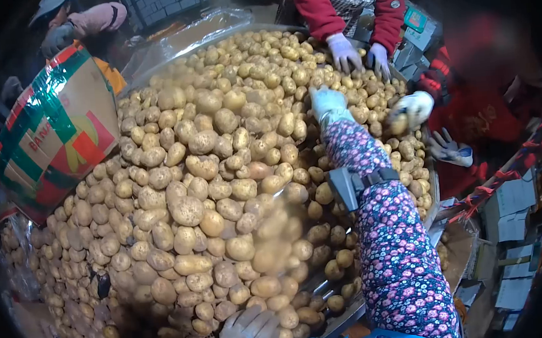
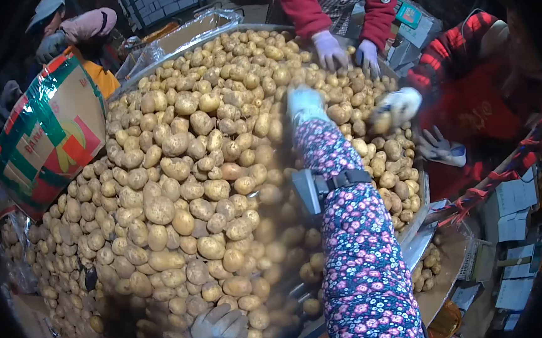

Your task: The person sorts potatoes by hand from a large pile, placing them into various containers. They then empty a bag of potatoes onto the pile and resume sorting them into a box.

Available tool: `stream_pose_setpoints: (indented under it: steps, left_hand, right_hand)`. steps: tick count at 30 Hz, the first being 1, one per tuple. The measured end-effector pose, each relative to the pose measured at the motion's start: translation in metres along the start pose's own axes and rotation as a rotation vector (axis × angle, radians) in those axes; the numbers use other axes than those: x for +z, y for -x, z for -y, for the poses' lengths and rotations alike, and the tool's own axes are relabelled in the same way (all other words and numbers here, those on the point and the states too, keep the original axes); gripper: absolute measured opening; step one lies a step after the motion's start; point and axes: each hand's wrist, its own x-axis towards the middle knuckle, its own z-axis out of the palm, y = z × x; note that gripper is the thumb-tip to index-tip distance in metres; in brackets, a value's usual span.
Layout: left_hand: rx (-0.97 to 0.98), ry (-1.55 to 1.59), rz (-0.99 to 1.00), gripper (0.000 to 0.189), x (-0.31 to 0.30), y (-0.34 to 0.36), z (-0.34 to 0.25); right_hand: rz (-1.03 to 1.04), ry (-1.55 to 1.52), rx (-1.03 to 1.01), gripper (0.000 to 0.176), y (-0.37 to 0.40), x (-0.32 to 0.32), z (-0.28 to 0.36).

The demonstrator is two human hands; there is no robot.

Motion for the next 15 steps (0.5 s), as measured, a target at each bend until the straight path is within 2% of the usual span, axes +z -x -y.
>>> stream_pose_setpoints:
  steps: [1, 2, 3, 4, 7, 9, 11, 12, 13, 15]
  left_hand:
    - [-0.106, 0.232, -0.016, 0.024, -0.02, -0.015, -0.001]
    - [-0.136, 0.26, 0.072, 0.025, -0.031, -0.019, -0.002]
    - [-0.139, 0.267, 0.077, 0.025, -0.033, -0.019, -0.003]
    - [-0.136, 0.226, 0.035, 0.024, -0.035, -0.02, -0.004]
    - [-0.123, 0.189, -0.03, 0.024, -0.045, -0.031, -0.004]
    - [-0.124, 0.217, -0.05, 0.023, -0.055, -0.036, -0.006]
    - [-0.14, 0.244, -0.024, 0.023, -0.06, -0.04, -0.008]
    - [-0.143, 0.231, -0.047, 0.022, -0.06, -0.04, -0.009]
    - [-0.144, 0.215, -0.077, 0.022, -0.058, -0.041, -0.009]
    - [-0.156, 0.244, -0.084, 0.021, -0.055, -0.039, -0.01]
  right_hand:
    - [0.121, -0.015, 0.044, 0.041, -0.013, 0.002, -0.007]
    - [0.139, -0.137, 0.061, 0.04, -0.009, 0.007, -0.021]
    - [0.152, -0.259, 0.083, 0.039, 0.0, 0.001, -0.03]
    - [0.337, -0.221, 0.077, 0.037, 0.006, -0.008, -0.034]
    - [0.231, -0.374, 0.025, 0.035, 0.041, -0.002, -0.04]
    - [0.241, -0.382, -0.041, 0.039, 0.053, 0.007, -0.048]
    - [0.31, -1.067, -0.092, 0.041, 0.074, 0.029, -0.052]
    - [0.366, -1.042, -0.082, 0.046, 0.1, -0.001, -0.046]
    - [0.403, -1.081, 0.016, 0.046, 0.125, -0.022, -0.041]
    - [0.241, -0.874, -0.081, 0.044, 0.151, -0.023, -0.049]
